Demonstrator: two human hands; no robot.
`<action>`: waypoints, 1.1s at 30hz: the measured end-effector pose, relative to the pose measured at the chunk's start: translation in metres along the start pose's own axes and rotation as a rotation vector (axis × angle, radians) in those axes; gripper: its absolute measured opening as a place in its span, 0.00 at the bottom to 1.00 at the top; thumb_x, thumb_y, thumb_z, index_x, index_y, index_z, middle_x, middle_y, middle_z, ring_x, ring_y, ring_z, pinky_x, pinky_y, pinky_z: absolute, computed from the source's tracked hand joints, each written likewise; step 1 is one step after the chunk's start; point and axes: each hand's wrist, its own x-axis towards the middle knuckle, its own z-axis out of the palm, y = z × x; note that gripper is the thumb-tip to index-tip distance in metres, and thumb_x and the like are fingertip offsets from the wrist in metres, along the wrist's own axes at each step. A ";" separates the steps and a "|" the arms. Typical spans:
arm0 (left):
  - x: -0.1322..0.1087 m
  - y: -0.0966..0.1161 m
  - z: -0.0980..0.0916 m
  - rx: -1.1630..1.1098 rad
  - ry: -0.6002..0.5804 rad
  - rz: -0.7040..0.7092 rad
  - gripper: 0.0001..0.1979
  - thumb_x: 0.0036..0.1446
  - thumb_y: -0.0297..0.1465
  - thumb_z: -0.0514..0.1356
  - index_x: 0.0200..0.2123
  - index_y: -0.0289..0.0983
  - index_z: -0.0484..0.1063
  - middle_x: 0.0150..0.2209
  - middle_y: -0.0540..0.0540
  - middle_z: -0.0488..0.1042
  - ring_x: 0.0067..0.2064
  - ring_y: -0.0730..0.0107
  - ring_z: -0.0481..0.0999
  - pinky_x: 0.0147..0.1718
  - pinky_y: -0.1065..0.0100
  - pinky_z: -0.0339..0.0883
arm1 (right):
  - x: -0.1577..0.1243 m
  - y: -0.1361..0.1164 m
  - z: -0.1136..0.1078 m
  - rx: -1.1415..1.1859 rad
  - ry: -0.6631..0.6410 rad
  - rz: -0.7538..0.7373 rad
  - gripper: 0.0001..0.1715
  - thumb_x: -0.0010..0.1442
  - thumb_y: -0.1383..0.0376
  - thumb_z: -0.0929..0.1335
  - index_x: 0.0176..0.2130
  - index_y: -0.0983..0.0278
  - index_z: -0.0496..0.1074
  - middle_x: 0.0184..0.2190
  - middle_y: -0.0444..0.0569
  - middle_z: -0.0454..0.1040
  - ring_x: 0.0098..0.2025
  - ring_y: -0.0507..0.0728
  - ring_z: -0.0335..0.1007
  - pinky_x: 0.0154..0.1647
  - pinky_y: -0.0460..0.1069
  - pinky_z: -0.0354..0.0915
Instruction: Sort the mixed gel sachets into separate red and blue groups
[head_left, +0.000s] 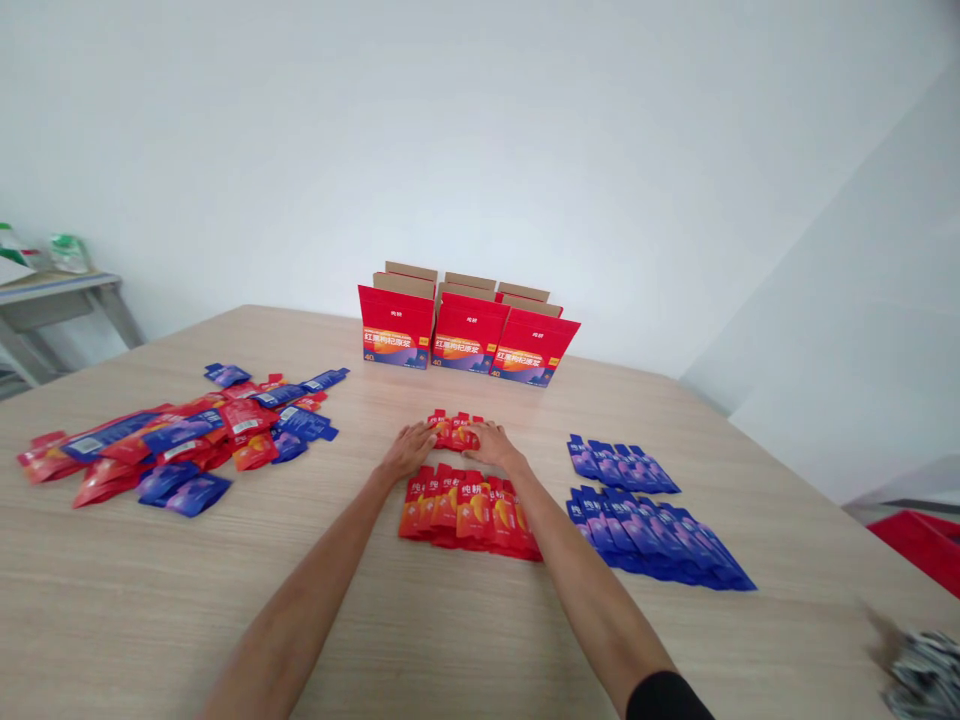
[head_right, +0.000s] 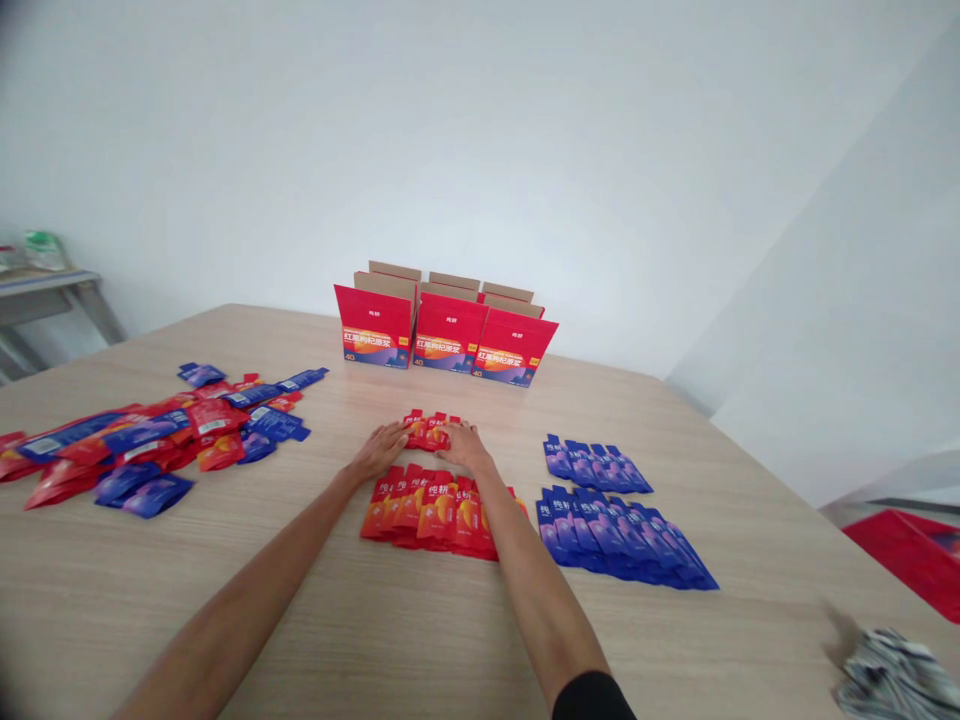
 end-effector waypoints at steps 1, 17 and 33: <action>0.000 0.000 0.000 0.003 0.003 0.004 0.28 0.75 0.38 0.42 0.71 0.45 0.66 0.73 0.43 0.65 0.75 0.57 0.60 0.74 0.48 0.50 | 0.001 0.002 0.001 -0.009 0.002 -0.008 0.40 0.62 0.53 0.76 0.69 0.57 0.69 0.69 0.57 0.68 0.71 0.69 0.59 0.70 0.64 0.54; 0.006 0.003 -0.003 0.080 -0.015 -0.037 0.29 0.67 0.37 0.56 0.70 0.40 0.65 0.73 0.35 0.64 0.75 0.52 0.61 0.73 0.46 0.51 | 0.007 0.011 0.011 -0.035 0.026 -0.068 0.40 0.63 0.56 0.74 0.71 0.56 0.67 0.68 0.54 0.69 0.69 0.68 0.63 0.70 0.61 0.57; 0.010 0.004 -0.010 0.098 -0.037 0.000 0.29 0.65 0.28 0.53 0.68 0.41 0.67 0.72 0.40 0.66 0.73 0.54 0.63 0.72 0.47 0.54 | 0.002 0.011 0.003 -0.025 0.026 -0.077 0.40 0.63 0.59 0.73 0.71 0.58 0.67 0.67 0.55 0.70 0.67 0.66 0.65 0.69 0.58 0.57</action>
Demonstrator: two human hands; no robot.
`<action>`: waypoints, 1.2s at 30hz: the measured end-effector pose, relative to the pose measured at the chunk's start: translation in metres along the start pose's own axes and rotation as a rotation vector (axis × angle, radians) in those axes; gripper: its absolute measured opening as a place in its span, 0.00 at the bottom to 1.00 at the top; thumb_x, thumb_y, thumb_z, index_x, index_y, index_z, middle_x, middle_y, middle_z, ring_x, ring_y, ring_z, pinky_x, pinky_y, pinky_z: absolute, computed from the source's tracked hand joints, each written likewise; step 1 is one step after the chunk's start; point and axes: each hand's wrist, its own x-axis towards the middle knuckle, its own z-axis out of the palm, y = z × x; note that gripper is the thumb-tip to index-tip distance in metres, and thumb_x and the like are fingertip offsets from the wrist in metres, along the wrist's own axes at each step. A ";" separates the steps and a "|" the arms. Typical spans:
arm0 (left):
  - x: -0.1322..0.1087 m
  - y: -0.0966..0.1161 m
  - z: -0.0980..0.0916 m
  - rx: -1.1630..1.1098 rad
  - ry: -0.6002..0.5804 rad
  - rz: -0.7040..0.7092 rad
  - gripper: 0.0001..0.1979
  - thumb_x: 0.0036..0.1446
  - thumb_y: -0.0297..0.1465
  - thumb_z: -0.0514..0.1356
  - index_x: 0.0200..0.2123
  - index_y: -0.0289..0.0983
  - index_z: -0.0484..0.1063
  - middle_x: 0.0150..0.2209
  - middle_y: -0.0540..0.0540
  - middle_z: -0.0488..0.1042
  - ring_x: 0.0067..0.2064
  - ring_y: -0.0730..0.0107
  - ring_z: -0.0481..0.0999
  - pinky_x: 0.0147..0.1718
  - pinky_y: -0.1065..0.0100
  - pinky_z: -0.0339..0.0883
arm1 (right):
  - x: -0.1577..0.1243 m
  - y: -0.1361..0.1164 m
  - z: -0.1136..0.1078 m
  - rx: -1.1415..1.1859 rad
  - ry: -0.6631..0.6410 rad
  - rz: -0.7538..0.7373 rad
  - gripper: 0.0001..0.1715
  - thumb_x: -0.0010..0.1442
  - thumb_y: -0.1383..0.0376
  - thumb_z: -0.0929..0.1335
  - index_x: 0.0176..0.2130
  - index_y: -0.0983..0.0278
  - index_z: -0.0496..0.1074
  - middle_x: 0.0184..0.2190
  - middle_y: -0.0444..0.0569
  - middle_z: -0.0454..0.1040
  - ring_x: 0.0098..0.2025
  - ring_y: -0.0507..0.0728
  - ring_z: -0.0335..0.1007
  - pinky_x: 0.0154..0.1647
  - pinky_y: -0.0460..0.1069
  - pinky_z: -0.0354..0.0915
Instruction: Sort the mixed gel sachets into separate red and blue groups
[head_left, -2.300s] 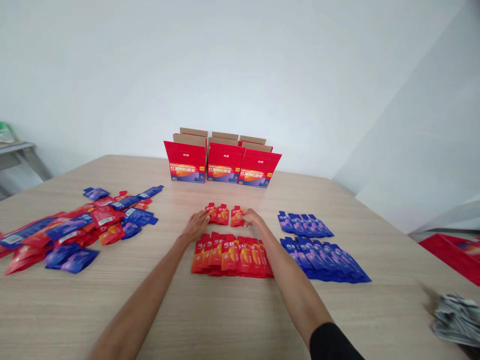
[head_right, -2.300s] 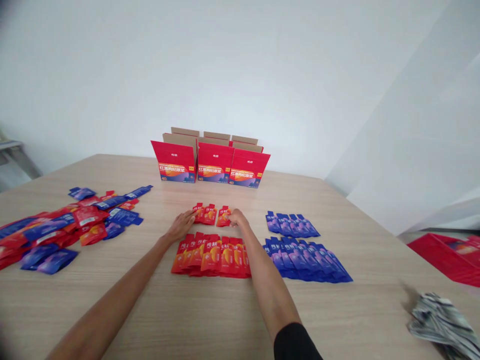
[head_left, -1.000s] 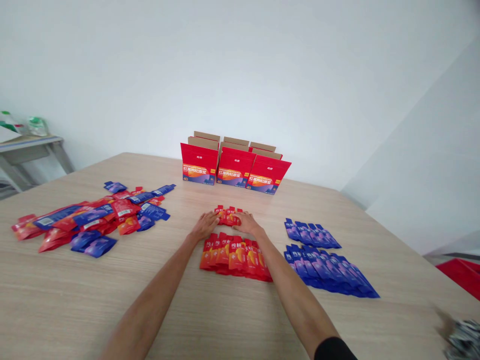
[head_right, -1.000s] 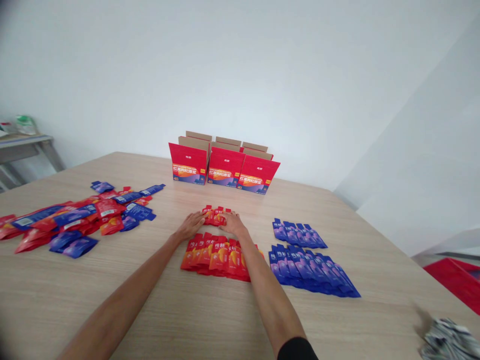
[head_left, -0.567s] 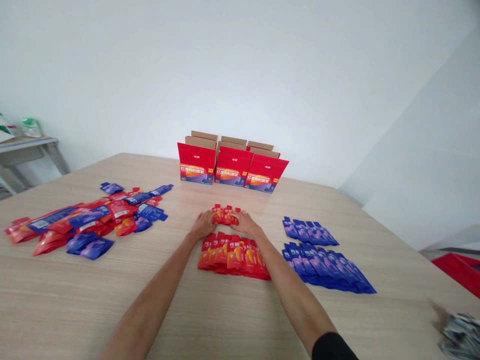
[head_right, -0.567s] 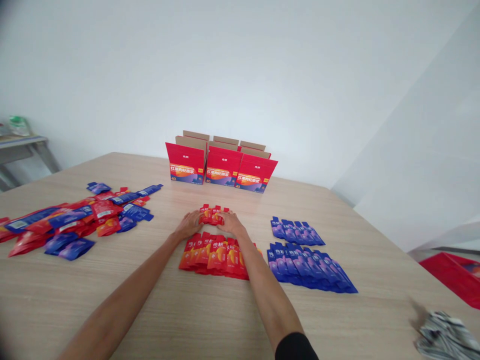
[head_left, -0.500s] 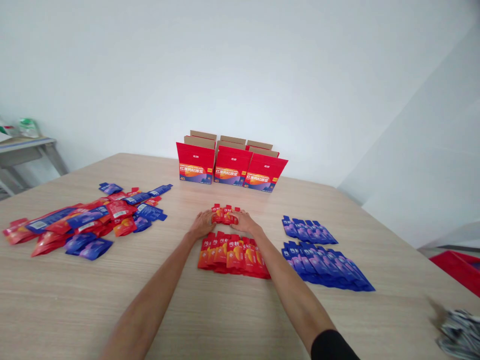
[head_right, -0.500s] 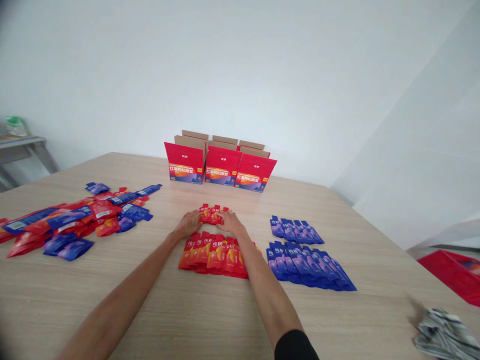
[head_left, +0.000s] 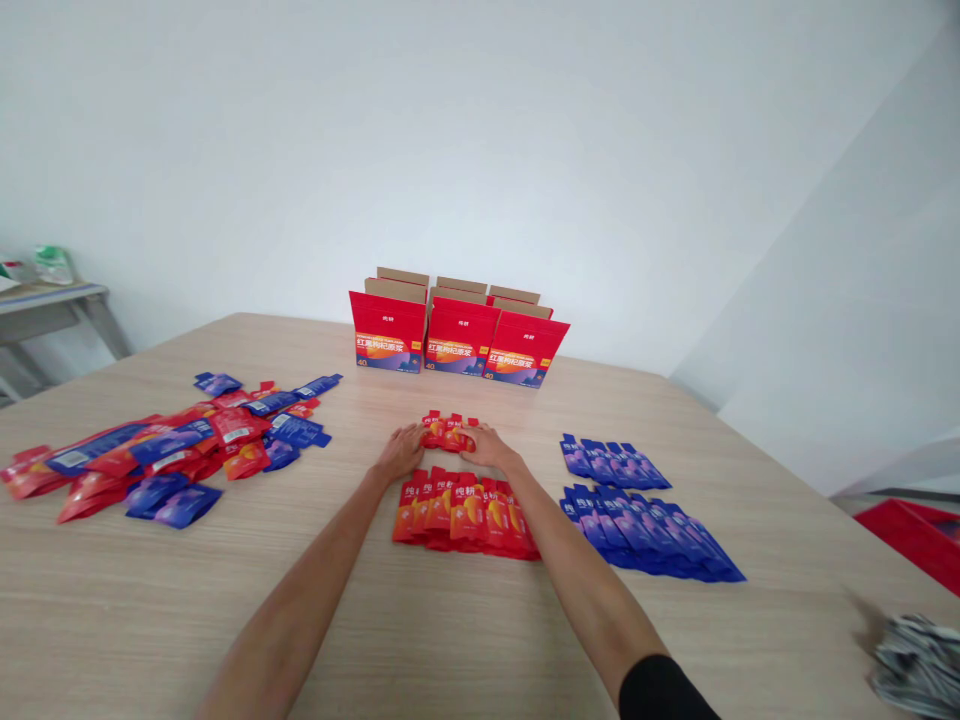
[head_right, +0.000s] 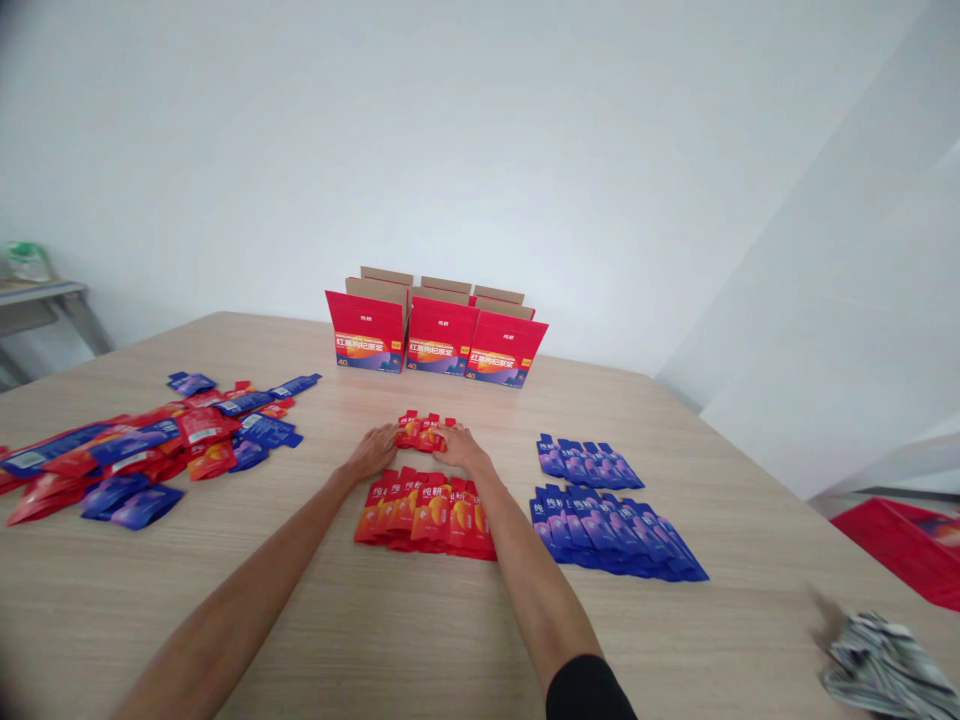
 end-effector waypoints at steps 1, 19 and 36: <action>0.000 0.000 0.000 0.000 0.000 0.002 0.29 0.65 0.28 0.53 0.68 0.41 0.67 0.72 0.40 0.66 0.74 0.54 0.63 0.72 0.47 0.54 | 0.001 0.000 0.000 -0.001 -0.002 0.004 0.40 0.63 0.59 0.73 0.71 0.58 0.67 0.67 0.55 0.71 0.66 0.66 0.66 0.68 0.58 0.58; 0.001 -0.003 0.003 0.014 -0.021 0.037 0.25 0.72 0.38 0.57 0.68 0.40 0.67 0.72 0.36 0.65 0.72 0.49 0.63 0.71 0.40 0.55 | 0.004 -0.008 -0.006 -0.002 -0.035 0.051 0.39 0.65 0.58 0.71 0.72 0.58 0.65 0.62 0.56 0.74 0.66 0.67 0.65 0.67 0.60 0.57; -0.006 0.005 -0.007 0.021 -0.051 0.005 0.30 0.66 0.28 0.50 0.71 0.40 0.63 0.74 0.41 0.62 0.76 0.55 0.58 0.74 0.47 0.49 | -0.008 -0.003 -0.005 0.129 0.097 0.181 0.40 0.67 0.56 0.71 0.73 0.57 0.62 0.71 0.52 0.65 0.72 0.63 0.58 0.72 0.57 0.53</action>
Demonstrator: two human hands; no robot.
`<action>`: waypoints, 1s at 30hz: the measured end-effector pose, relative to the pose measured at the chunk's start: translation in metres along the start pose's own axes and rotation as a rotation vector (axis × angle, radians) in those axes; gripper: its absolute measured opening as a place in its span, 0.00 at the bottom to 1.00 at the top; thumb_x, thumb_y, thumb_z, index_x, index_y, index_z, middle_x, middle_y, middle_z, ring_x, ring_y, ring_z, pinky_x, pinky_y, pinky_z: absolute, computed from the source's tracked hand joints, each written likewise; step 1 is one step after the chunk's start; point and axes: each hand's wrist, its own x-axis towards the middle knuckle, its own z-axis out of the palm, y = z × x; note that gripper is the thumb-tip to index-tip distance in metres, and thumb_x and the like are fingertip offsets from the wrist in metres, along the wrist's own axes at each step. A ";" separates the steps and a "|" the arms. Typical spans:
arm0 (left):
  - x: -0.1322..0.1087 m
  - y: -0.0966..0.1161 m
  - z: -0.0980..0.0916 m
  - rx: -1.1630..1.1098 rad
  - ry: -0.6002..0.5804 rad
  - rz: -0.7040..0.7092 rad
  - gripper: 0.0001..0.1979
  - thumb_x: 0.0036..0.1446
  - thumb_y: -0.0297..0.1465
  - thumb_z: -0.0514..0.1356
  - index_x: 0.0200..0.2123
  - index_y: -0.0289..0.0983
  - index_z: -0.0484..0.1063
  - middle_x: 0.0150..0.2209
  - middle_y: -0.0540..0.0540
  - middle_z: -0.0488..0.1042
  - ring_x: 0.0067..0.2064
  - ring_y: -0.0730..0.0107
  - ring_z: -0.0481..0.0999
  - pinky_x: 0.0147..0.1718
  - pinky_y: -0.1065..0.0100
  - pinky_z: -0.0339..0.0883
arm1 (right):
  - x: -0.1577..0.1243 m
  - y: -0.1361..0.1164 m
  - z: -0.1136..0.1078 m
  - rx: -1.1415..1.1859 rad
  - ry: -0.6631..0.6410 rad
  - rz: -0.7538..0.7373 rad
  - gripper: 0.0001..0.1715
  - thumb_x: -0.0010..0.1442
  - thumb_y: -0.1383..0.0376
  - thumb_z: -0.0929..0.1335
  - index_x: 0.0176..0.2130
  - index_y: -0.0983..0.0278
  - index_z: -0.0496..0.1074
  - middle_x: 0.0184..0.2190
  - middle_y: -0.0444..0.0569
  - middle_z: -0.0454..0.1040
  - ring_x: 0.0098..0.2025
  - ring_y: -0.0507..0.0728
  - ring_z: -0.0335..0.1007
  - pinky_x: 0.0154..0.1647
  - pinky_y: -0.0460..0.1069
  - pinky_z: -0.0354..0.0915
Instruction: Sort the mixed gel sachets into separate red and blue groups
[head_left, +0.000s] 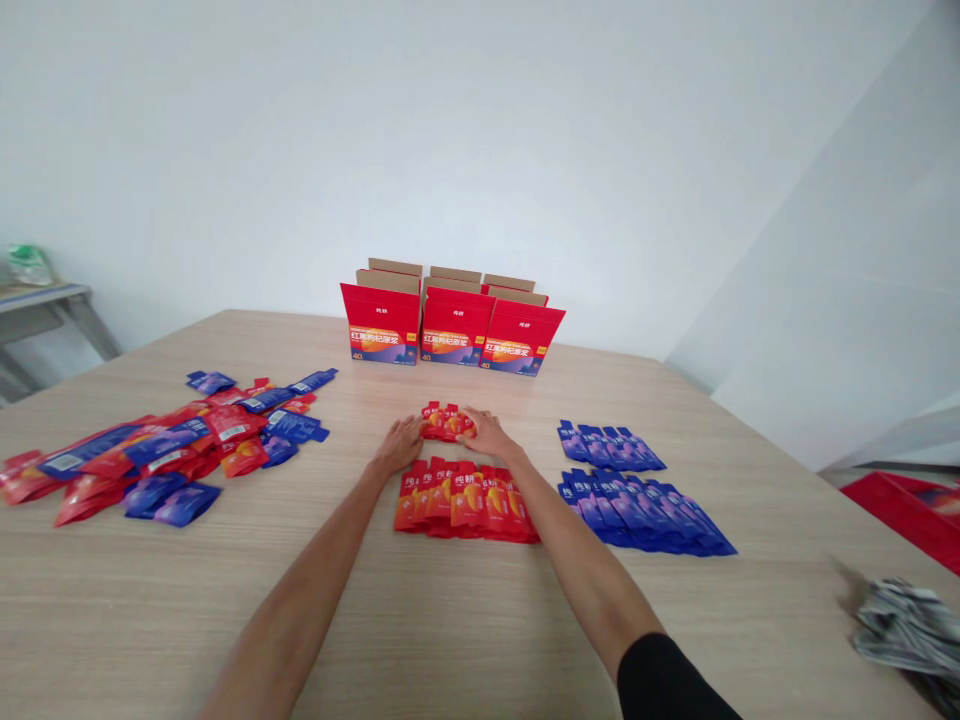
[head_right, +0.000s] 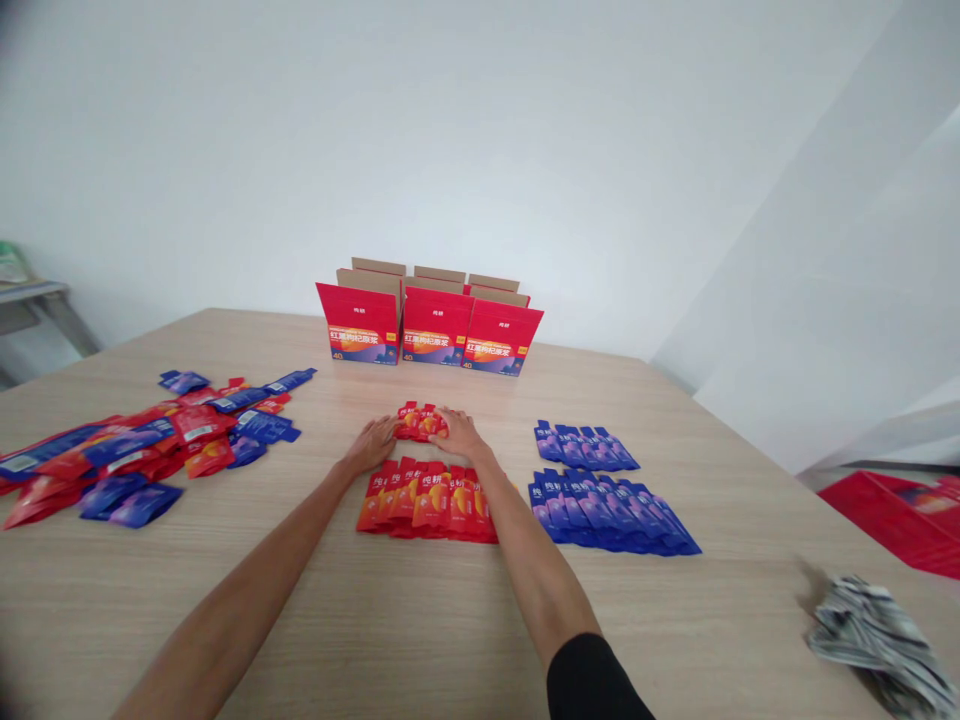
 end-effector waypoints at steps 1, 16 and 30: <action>0.000 0.000 0.000 -0.002 -0.001 0.000 0.30 0.66 0.28 0.50 0.71 0.41 0.63 0.74 0.41 0.63 0.76 0.56 0.57 0.74 0.47 0.49 | 0.000 0.004 -0.001 0.007 0.030 0.073 0.38 0.70 0.55 0.68 0.73 0.58 0.61 0.71 0.55 0.65 0.71 0.63 0.59 0.71 0.56 0.55; 0.000 0.000 0.002 -0.020 0.000 -0.014 0.30 0.66 0.29 0.51 0.70 0.42 0.63 0.74 0.41 0.64 0.76 0.57 0.57 0.74 0.48 0.48 | 0.019 0.008 0.011 0.078 0.014 0.464 0.31 0.67 0.57 0.71 0.63 0.70 0.72 0.57 0.64 0.78 0.60 0.64 0.76 0.53 0.48 0.68; -0.012 0.010 -0.023 -0.128 0.204 -0.085 0.32 0.57 0.25 0.55 0.66 0.38 0.68 0.66 0.42 0.73 0.67 0.63 0.71 0.69 0.58 0.63 | -0.004 0.011 -0.012 0.242 0.002 0.371 0.22 0.70 0.60 0.71 0.59 0.67 0.74 0.54 0.57 0.78 0.54 0.61 0.77 0.56 0.54 0.72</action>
